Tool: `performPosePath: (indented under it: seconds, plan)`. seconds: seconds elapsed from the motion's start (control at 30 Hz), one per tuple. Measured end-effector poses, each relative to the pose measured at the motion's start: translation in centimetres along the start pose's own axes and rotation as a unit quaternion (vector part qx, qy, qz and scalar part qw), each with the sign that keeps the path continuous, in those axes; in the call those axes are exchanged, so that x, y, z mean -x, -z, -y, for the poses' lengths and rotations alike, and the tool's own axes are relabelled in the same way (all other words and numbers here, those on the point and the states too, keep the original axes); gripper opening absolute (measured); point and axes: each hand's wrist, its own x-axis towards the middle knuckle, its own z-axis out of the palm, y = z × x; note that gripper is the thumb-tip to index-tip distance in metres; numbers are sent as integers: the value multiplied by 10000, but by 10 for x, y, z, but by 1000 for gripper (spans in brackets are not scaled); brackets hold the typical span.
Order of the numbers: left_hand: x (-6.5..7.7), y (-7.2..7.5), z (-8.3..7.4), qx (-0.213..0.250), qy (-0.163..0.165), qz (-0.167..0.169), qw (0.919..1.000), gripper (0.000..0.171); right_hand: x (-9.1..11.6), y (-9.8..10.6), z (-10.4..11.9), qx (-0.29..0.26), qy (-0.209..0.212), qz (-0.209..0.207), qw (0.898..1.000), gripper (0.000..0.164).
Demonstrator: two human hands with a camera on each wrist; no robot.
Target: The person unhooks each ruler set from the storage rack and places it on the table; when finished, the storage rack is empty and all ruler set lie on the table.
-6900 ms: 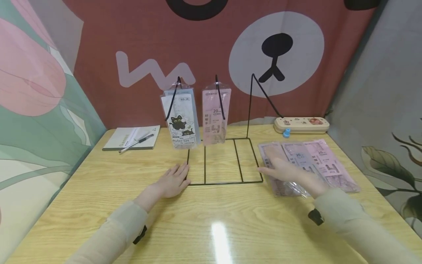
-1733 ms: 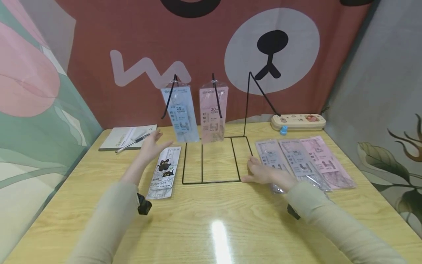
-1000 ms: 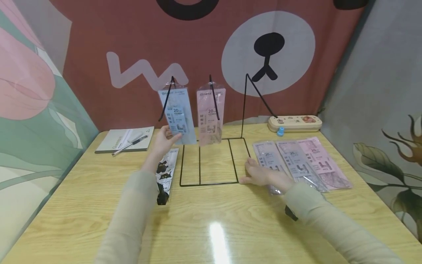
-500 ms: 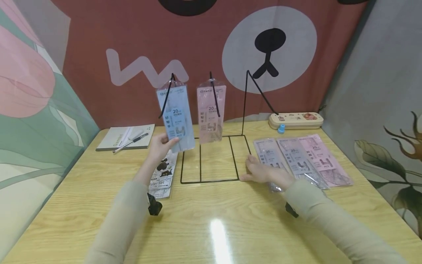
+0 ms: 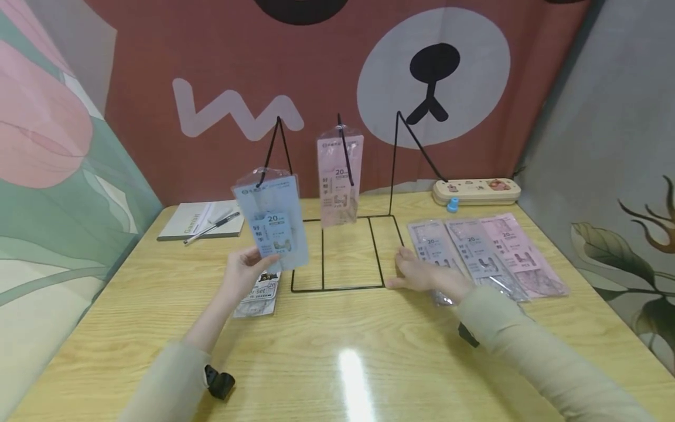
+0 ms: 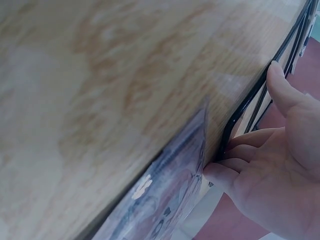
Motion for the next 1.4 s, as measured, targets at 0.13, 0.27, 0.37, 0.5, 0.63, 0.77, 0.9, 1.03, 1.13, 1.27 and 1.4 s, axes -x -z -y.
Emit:
performPosePath:
  seconds: [0.13, 0.27, 0.37, 0.5, 0.63, 0.77, 0.9, 1.03, 1.13, 1.27, 1.4]
  plan:
    - [19, 5, -5, -86, -587, -71, 9982, 24, 1, 1, -2, 22, -14, -59, 10000, 85]
    - [36, 17, -10, -322, -1066, -129, 9937, 22, 0, 1, -2, 49, -26, -82, 10000, 86]
    - [48, 35, -12, -422, -970, -345, 9938, 23, 0, 2, -1, 54, -83, -39, 9999, 87]
    - [57, 68, -10, -719, -470, -841, 9927, 24, -1, 2, 0, 94, -94, -32, 9999, 86]
    - [63, 99, -2, -1191, -1, -1032, 9875, 25, -1, 3, 0, 147, -60, -41, 9999, 86]
    - [65, 116, 3, -1720, 704, -657, 9804, 39, -1, 3, 1, 166, -47, -36, 9998, 85]
    - [62, 120, 7, -2490, 1643, 26, 9545, 52, 0, 3, 0, 131, -54, -29, 9999, 85]
    - [53, 119, 10, -2768, 2263, 543, 9323, 54, 0, 2, 1, 50, -80, 8, 10000, 86]
    - [47, 116, 11, -2887, 2459, 712, 9226, 49, -1, 1, 0, 0, -72, 29, 10000, 86]
    - [40, 114, 13, -3031, 2698, 811, 9104, 42, -2, 0, 0, 34, -66, 19, 10000, 87]
    - [37, 115, 15, -3079, 2899, 813, 9025, 45, -2, -1, -1, 75, -113, 33, 9999, 87]
